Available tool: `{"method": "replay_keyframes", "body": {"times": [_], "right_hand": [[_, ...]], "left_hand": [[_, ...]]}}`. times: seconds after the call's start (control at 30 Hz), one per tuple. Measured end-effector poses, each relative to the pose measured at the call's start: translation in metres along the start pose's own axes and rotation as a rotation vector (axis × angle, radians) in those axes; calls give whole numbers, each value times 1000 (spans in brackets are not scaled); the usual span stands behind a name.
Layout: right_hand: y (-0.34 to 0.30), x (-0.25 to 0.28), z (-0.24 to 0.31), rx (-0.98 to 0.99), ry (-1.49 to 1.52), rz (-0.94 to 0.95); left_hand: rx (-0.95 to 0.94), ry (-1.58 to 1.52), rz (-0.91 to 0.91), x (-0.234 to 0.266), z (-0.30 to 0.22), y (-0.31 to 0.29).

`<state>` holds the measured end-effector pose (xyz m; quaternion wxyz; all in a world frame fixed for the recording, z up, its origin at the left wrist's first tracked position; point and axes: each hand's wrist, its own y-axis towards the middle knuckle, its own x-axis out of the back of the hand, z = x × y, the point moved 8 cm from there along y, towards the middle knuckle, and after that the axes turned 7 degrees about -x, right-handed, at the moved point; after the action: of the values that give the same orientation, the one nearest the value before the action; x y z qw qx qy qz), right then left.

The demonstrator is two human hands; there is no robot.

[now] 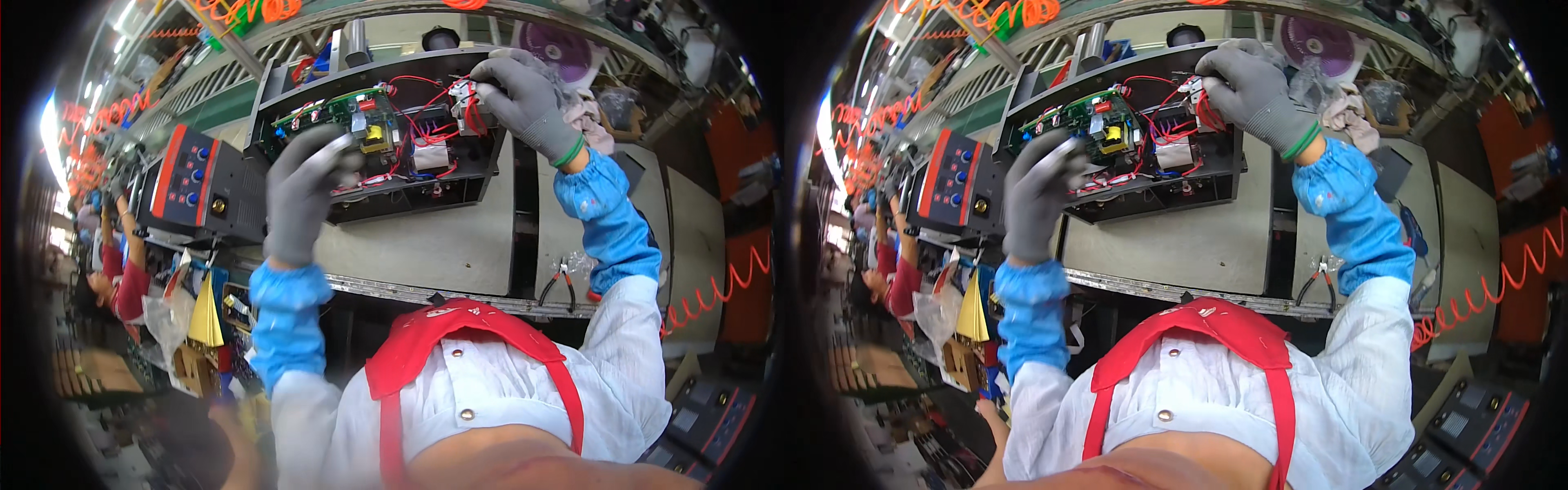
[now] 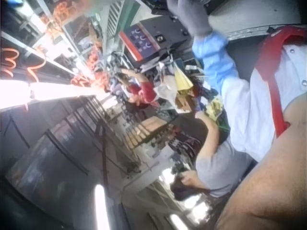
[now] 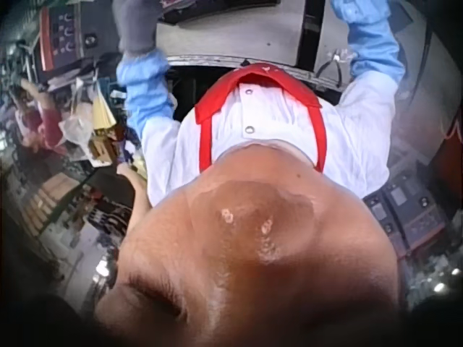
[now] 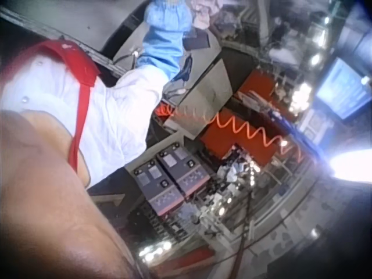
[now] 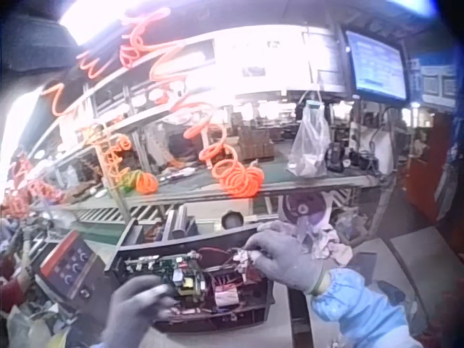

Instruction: Installing and securing internal components, wiring, and fans inside an industrial electronic power supply unit.

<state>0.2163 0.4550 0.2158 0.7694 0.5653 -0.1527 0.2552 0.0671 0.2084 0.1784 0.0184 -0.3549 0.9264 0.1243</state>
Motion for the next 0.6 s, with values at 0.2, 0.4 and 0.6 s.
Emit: {"method": "replay_keyframes", "body": {"times": [0.2,0.4,0.6], "right_hand": [[-1,-1,-7,-85,95,24],[0,1,-13,-102,233,63],[1,0,-13,-58,231,39]], "left_hand": [[-22,-259,66,-80,30,56],[-80,-209,56,-92,39,76],[-73,-91,51,-97,38,85]]}}
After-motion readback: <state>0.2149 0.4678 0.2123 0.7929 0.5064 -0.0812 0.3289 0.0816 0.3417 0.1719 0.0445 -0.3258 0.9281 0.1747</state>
